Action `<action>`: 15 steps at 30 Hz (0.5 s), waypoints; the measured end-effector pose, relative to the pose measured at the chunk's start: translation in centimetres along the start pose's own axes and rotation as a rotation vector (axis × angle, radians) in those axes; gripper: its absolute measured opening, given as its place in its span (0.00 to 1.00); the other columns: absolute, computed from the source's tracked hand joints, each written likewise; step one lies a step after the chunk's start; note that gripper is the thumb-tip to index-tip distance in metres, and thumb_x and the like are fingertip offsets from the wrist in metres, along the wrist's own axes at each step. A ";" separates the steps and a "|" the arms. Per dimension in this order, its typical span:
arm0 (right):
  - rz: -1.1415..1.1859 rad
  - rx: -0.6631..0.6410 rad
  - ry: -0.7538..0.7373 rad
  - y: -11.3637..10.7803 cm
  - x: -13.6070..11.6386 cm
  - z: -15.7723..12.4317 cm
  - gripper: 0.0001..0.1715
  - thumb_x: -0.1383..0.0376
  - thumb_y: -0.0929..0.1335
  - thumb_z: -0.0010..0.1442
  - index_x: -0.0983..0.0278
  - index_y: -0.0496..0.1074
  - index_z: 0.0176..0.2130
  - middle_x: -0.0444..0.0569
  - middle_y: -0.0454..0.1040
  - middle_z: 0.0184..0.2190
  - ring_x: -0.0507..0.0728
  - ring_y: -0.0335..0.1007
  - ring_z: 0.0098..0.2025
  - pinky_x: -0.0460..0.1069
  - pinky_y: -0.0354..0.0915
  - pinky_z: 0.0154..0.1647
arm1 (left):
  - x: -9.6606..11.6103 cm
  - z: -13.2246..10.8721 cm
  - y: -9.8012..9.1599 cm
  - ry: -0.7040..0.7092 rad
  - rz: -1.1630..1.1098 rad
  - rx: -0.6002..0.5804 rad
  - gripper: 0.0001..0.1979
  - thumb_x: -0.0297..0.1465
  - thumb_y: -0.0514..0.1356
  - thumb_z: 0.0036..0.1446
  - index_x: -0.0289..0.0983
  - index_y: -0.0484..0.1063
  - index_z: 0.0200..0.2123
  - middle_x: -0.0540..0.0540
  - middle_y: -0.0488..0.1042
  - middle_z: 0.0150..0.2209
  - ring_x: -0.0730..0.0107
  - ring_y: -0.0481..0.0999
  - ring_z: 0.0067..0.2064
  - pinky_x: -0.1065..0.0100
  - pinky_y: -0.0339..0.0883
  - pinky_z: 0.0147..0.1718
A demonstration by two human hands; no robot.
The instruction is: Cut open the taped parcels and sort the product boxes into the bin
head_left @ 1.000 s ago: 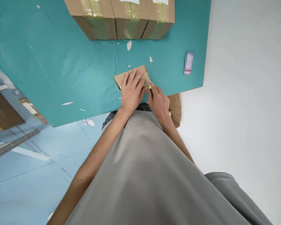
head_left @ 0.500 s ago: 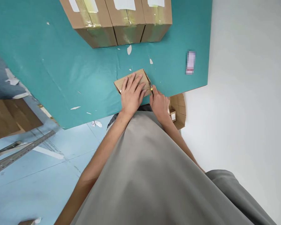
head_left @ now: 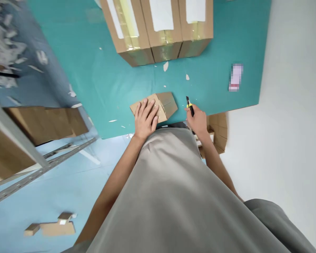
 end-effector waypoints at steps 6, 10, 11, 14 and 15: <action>0.389 -0.142 0.012 7.4 -0.5 8.6 0.19 0.60 0.64 0.80 0.67 0.82 0.53 0.56 0.88 0.41 0.60 0.85 0.42 0.50 0.73 0.47 | -3.1 -6.6 -6.8 -0.150 0.137 0.273 0.31 0.52 0.47 0.81 0.41 0.78 0.68 0.30 0.77 0.72 0.44 0.75 0.76 0.38 0.70 0.73; 0.410 -0.207 -0.053 9.1 -3.2 8.8 0.16 0.62 0.65 0.78 0.64 0.79 0.42 0.47 0.82 0.32 0.57 0.78 0.35 0.47 0.67 0.40 | -3.6 -8.0 -8.5 -0.355 0.047 0.346 0.33 0.57 0.56 0.77 0.40 0.79 0.68 0.30 0.79 0.68 0.44 0.81 0.69 0.42 0.81 0.64; 0.356 -0.186 -0.073 8.6 -3.4 8.5 0.16 0.62 0.65 0.77 0.62 0.78 0.39 0.47 0.81 0.31 0.57 0.77 0.35 0.48 0.66 0.39 | -3.7 -7.9 -8.3 -0.395 0.011 0.344 0.33 0.58 0.58 0.76 0.41 0.79 0.68 0.31 0.79 0.68 0.45 0.81 0.68 0.43 0.82 0.63; 0.197 -0.081 -0.109 5.8 -2.6 7.4 0.16 0.60 0.64 0.77 0.60 0.76 0.38 0.49 0.80 0.32 0.60 0.74 0.36 0.50 0.63 0.39 | -4.4 -6.7 -6.4 -0.448 -0.115 0.315 0.33 0.57 0.60 0.76 0.40 0.78 0.68 0.33 0.78 0.69 0.47 0.81 0.68 0.46 0.83 0.64; 0.158 -0.047 -0.112 4.7 -1.9 7.1 0.17 0.60 0.64 0.78 0.60 0.76 0.39 0.50 0.80 0.33 0.60 0.74 0.36 0.51 0.63 0.40 | -4.8 -6.1 -5.3 -0.449 -0.166 0.301 0.32 0.57 0.60 0.76 0.40 0.78 0.68 0.33 0.78 0.70 0.48 0.81 0.68 0.47 0.83 0.64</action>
Point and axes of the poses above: each hand's wrist, its own z-axis towards the middle knuckle, its own y-axis out of the palm, x = y × z, the point moved 10 cm from there along z, towards the middle knuckle
